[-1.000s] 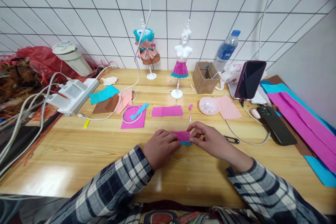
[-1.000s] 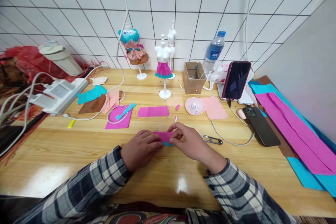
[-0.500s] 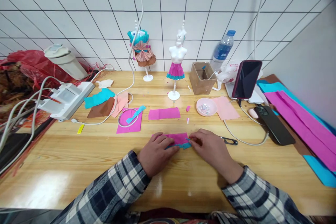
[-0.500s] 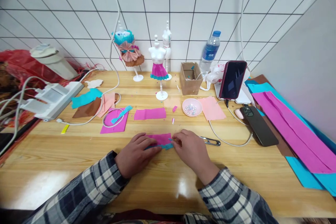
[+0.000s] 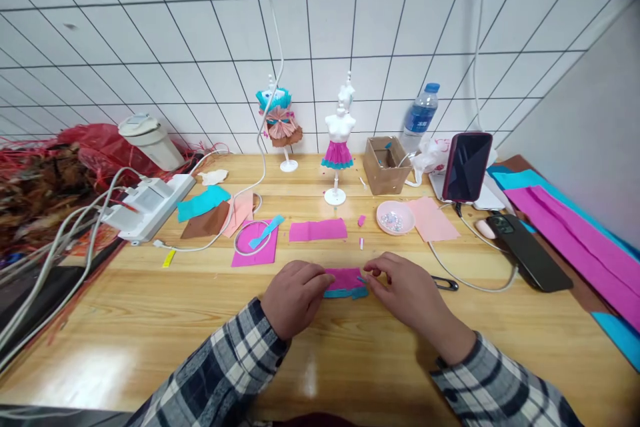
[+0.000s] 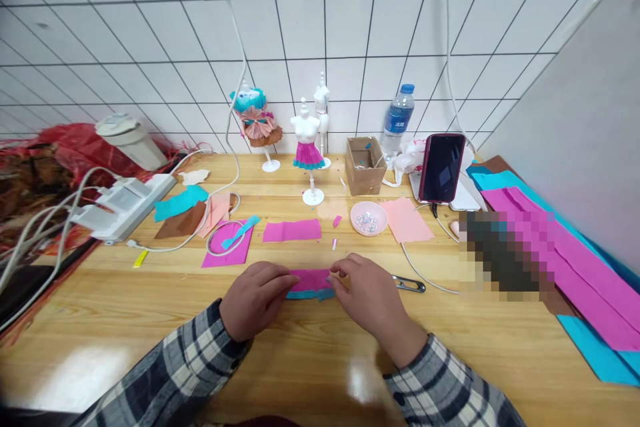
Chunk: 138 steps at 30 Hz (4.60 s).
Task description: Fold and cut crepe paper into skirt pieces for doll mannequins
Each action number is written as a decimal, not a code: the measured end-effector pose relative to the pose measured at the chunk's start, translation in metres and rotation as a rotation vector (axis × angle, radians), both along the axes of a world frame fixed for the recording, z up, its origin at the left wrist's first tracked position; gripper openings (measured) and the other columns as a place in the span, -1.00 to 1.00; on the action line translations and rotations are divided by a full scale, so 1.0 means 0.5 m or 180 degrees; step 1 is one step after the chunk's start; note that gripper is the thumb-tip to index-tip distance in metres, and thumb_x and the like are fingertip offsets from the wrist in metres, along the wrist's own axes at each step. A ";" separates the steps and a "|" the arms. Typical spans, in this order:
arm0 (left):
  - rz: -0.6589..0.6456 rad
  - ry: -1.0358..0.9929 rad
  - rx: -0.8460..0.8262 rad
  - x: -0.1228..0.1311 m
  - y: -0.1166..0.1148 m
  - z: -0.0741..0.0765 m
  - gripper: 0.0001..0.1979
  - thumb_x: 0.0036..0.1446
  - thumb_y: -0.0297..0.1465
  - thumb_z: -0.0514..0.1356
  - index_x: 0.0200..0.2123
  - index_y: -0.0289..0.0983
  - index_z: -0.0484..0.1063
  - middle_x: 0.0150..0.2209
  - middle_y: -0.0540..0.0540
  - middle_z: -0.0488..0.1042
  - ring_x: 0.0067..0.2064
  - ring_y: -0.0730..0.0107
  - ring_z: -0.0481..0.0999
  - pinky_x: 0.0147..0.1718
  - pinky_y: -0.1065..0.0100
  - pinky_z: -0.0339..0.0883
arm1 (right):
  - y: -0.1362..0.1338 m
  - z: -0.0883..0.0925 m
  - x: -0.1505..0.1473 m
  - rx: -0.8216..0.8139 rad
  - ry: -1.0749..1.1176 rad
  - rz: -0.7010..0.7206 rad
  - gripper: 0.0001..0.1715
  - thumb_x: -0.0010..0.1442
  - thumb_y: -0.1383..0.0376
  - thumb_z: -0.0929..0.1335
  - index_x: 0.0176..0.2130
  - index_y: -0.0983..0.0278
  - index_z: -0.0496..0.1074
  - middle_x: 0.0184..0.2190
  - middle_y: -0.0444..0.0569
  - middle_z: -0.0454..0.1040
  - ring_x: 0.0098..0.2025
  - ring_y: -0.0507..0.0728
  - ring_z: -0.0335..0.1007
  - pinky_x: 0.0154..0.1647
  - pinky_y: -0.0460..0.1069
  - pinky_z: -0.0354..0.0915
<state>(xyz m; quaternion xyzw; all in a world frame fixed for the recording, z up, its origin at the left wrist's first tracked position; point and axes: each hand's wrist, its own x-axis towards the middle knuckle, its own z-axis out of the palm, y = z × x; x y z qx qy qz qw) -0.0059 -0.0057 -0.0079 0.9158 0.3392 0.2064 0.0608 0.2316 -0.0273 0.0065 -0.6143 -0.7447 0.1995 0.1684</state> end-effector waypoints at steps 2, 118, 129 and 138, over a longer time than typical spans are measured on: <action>-0.0074 0.0077 -0.0083 0.000 -0.003 -0.001 -0.74 0.21 -0.48 0.03 -0.12 -0.23 0.47 -0.24 -0.12 0.52 -0.21 0.28 0.45 -0.20 0.21 0.33 | -0.001 -0.009 -0.004 -0.0074 -0.0086 -0.0044 -0.83 0.18 0.21 0.31 -0.25 0.17 0.48 -0.31 -0.07 0.49 -0.24 0.13 0.39 -0.27 -0.01 0.19; 0.0096 0.1036 0.0003 0.059 -0.077 -0.014 -0.74 0.27 -0.46 0.01 -0.01 -0.31 0.37 -0.08 -0.16 0.46 -0.07 0.19 0.40 -0.09 0.14 0.27 | 0.090 0.009 -0.039 -0.1433 -0.1059 0.0166 -0.71 0.00 0.08 0.39 -0.36 0.24 0.37 -0.42 -0.08 0.47 -0.39 0.10 0.34 -0.49 -0.07 0.01; 0.0186 0.0993 -0.0098 0.056 -0.075 -0.023 -0.73 0.22 -0.44 0.10 -0.01 -0.27 0.38 -0.06 -0.12 0.46 -0.06 0.17 0.40 -0.05 0.13 0.27 | 0.069 -0.007 -0.050 -0.1339 -0.0955 -0.0101 -0.68 -0.03 0.05 0.42 -0.40 0.23 0.36 -0.44 -0.09 0.44 -0.39 0.09 0.32 -0.50 -0.07 -0.05; 0.0289 0.0585 -0.0207 0.044 -0.061 -0.035 -0.70 0.20 -0.46 0.13 0.01 -0.21 0.38 -0.12 -0.08 0.51 -0.10 0.24 0.45 -0.07 0.15 0.31 | 0.059 -0.046 0.011 -0.1028 0.0413 -0.0164 -0.69 0.11 0.07 0.35 -0.42 0.25 0.28 -0.57 -0.23 0.29 -0.49 -0.01 0.19 -0.50 -0.12 0.08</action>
